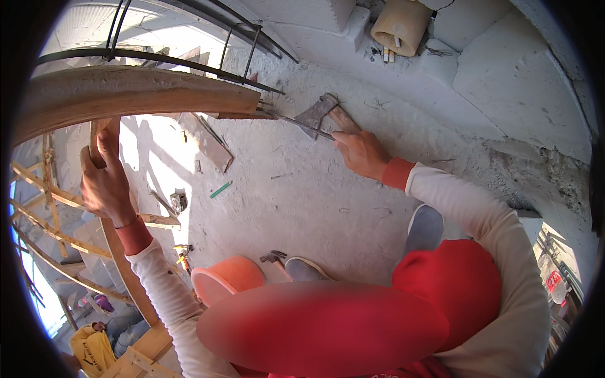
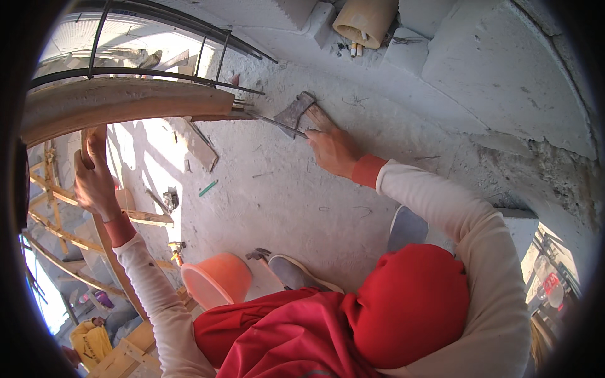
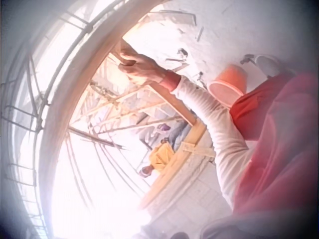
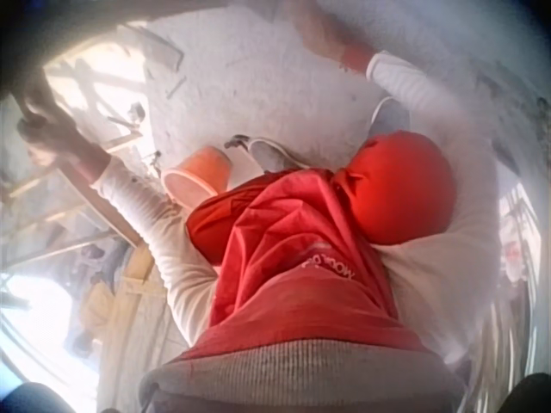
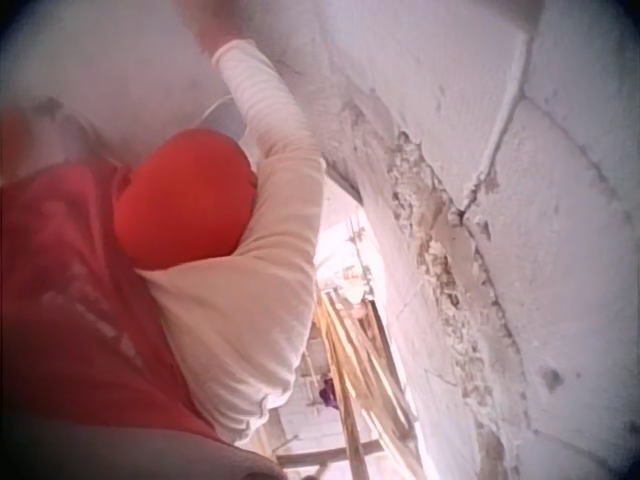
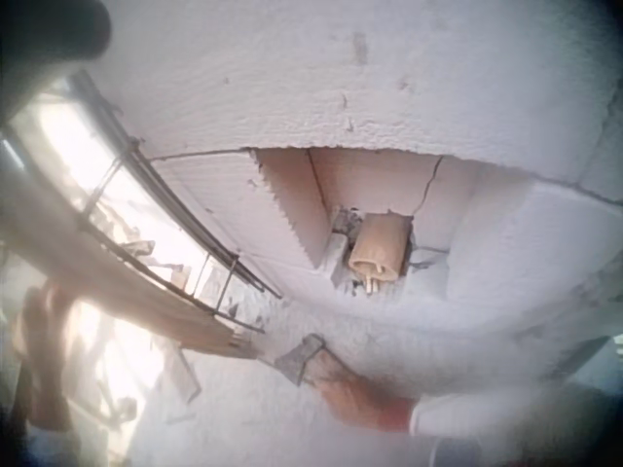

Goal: The person uses an axe and a hammer to secure wooden beams into a frame within a construction area, while another person assists.

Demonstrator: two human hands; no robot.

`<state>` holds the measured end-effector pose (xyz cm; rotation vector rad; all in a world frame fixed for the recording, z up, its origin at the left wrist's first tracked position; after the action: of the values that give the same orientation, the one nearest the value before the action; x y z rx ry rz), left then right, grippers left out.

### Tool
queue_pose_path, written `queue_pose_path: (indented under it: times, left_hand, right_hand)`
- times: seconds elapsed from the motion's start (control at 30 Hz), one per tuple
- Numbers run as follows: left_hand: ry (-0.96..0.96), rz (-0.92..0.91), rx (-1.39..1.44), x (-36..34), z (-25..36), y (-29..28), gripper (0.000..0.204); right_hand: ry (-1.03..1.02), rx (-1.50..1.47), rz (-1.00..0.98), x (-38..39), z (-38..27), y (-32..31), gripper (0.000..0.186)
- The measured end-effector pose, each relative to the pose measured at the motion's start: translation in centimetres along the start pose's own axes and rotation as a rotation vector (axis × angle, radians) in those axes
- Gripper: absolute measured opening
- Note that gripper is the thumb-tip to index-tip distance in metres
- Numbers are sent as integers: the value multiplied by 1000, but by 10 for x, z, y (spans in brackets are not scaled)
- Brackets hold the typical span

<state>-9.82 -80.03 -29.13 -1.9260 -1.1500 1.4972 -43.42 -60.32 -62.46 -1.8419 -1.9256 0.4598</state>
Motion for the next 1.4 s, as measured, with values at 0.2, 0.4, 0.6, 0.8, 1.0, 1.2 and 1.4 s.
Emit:
queue_pose_path:
  times: [0.2,0.4,0.6,0.8,1.0,1.2,1.4]
  left_hand:
    - [21,25,20,-5,-4,7,72]
    - [30,49,25,-3,3,0,74]
    - [-8,-58,5,-5,-6,5,73]
    - [7,23,4,-4,-7,6,78]
    - [-6,-40,53,-4,0,4,80]
    - [38,8,52,-3,-2,0,80]
    - [38,2,88,-1,6,-2,80]
  right_hand:
    - [8,186,-106,-38,7,-9,20]
    - [56,28,-28,-36,12,3,20]
    - [-1,10,-11,-7,6,9,26]
    - [-109,129,-23,-42,6,18,22]
    - [-51,210,-108,-81,18,30,20]
    - [-93,187,-76,-70,5,30,24]
    - [-115,164,-37,-67,12,34,24]
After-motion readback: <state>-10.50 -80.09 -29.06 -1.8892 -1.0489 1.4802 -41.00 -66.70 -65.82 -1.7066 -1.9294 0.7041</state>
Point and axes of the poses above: each hand's wrist, its own x-axis away from the middle knuckle, its own y-axis out of the palm, z = x × y, the point moved 5 cm from there along -x, towards the middle knuckle, and after that the axes turned 3 degrees about -z, right-handed, at the moved point
